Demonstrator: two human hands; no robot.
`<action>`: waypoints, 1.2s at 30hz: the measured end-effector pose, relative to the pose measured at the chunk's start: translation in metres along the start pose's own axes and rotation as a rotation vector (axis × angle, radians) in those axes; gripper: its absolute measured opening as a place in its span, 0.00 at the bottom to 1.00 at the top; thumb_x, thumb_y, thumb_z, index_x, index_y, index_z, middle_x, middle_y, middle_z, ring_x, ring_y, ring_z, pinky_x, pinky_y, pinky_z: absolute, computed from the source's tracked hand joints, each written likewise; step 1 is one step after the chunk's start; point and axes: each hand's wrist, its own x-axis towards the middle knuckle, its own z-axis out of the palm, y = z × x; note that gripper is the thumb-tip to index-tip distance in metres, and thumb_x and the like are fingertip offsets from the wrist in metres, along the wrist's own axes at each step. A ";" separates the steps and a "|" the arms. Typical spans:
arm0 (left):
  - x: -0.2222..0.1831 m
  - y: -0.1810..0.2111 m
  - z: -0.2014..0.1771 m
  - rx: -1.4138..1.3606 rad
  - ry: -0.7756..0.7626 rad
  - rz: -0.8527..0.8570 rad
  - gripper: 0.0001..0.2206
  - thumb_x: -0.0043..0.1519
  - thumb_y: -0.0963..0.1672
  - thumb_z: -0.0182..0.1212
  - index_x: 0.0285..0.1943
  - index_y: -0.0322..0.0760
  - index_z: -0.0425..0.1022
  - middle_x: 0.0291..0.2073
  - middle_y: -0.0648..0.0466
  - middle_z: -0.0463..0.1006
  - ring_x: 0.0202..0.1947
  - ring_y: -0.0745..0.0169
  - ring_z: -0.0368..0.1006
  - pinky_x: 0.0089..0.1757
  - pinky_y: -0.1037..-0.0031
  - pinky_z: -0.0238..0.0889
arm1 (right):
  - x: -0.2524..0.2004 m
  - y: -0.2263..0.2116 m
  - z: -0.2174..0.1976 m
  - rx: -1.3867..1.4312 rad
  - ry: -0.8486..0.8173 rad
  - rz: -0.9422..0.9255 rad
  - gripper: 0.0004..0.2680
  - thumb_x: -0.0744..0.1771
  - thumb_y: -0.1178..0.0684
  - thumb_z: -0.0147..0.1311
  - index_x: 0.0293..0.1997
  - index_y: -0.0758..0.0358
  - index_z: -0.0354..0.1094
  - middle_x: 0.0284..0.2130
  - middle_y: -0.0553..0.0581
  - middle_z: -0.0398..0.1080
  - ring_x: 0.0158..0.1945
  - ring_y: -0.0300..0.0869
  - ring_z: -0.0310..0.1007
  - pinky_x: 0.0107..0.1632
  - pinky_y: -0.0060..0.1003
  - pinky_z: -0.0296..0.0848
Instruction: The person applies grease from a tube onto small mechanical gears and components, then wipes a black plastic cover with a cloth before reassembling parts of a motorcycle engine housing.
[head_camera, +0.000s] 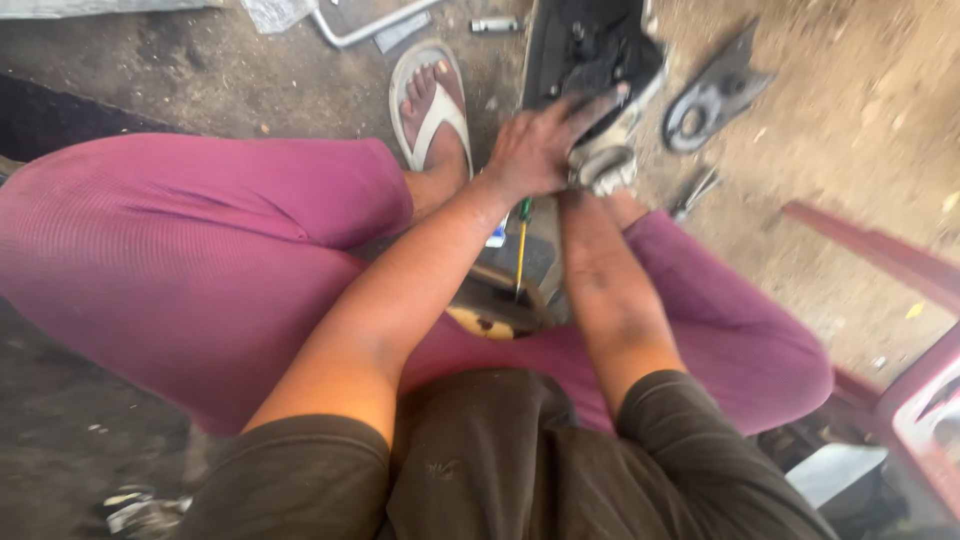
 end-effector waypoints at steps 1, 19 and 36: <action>-0.003 0.002 -0.002 0.025 -0.048 -0.011 0.47 0.49 0.51 0.78 0.79 0.64 0.52 0.63 0.45 0.73 0.43 0.42 0.82 0.40 0.57 0.77 | -0.009 -0.001 -0.005 0.002 0.024 -0.005 0.19 0.74 0.45 0.44 0.75 0.57 0.51 0.68 0.57 0.59 0.72 0.47 0.58 0.74 0.45 0.55; -0.014 0.010 -0.007 -0.197 0.242 -0.150 0.39 0.59 0.49 0.75 0.76 0.55 0.53 0.49 0.46 0.69 0.44 0.37 0.75 0.47 0.51 0.70 | 0.015 -0.002 -0.002 -0.014 -0.096 -0.006 0.18 0.75 0.48 0.43 0.75 0.59 0.51 0.67 0.58 0.60 0.71 0.46 0.60 0.74 0.43 0.57; -0.007 0.021 0.003 -0.136 0.032 -0.263 0.50 0.46 0.51 0.80 0.76 0.64 0.48 0.57 0.40 0.70 0.45 0.37 0.76 0.46 0.51 0.70 | 0.001 0.002 -0.057 -0.065 -0.091 0.001 0.19 0.74 0.50 0.43 0.76 0.61 0.48 0.66 0.58 0.61 0.70 0.45 0.61 0.72 0.40 0.59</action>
